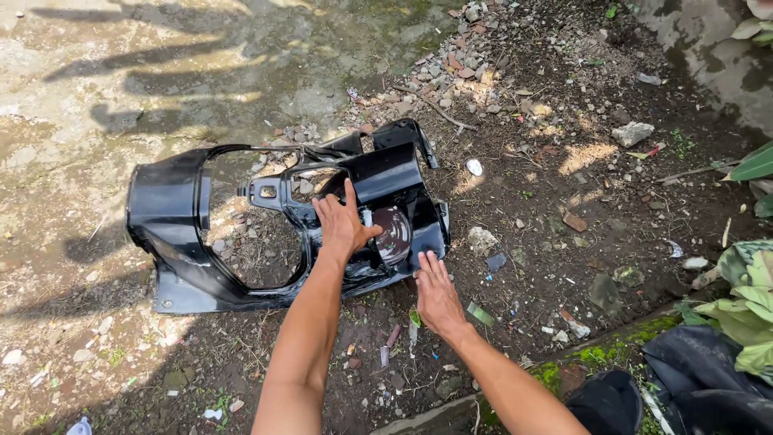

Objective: The person wets the sandpaper and uses it to wet-sand the motorcycle fairing.

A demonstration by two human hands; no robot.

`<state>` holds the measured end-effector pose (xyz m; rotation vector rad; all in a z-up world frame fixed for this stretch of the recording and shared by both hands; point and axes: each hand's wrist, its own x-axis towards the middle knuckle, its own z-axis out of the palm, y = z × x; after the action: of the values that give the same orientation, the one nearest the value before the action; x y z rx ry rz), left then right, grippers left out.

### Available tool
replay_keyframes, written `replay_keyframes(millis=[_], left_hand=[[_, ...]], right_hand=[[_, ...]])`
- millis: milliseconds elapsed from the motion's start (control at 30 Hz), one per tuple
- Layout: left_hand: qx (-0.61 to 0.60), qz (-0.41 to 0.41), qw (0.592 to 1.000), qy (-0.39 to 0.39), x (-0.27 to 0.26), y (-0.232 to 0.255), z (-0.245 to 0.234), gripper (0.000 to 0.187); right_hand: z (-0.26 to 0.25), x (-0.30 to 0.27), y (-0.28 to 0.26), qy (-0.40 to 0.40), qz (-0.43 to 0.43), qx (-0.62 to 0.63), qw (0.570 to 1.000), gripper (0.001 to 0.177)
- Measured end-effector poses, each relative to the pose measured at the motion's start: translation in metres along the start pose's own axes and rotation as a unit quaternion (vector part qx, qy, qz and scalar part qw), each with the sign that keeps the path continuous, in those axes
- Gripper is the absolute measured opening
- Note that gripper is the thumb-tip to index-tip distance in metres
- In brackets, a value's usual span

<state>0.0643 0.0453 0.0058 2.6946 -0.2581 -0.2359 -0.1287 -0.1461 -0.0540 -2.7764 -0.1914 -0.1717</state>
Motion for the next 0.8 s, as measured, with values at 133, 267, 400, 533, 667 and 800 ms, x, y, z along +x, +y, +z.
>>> replay_keyframes(millis=[133,267,400,533,667,800], left_hand=[[-0.002,0.015,1.000,0.011,-0.003,-0.004,0.025,0.131],[-0.038,0.006,0.999,0.028,-0.009,-0.016,0.041,0.136],[-0.055,0.014,0.998,0.013,-0.024,-0.011,0.025,0.147],[-0.064,0.035,0.996,-0.047,-0.041,0.003,0.010,0.167],[-0.018,0.080,0.996,-0.036,-0.042,0.010,0.016,0.161],[0.063,0.083,0.994,-0.040,-0.039,0.014,0.026,0.155]], right_hand=[[0.010,-0.005,0.017,0.071,-0.020,0.013,0.997,0.017],[0.001,0.005,0.015,0.065,-0.019,0.018,0.998,0.016],[-0.005,0.014,0.006,0.034,0.003,0.038,0.999,0.017],[-0.019,0.013,0.005,0.009,0.012,0.027,1.000,0.019],[-0.015,0.015,0.010,0.015,0.004,0.000,1.000,0.018],[-0.032,0.033,0.027,0.023,-0.011,-0.082,0.996,0.022]])
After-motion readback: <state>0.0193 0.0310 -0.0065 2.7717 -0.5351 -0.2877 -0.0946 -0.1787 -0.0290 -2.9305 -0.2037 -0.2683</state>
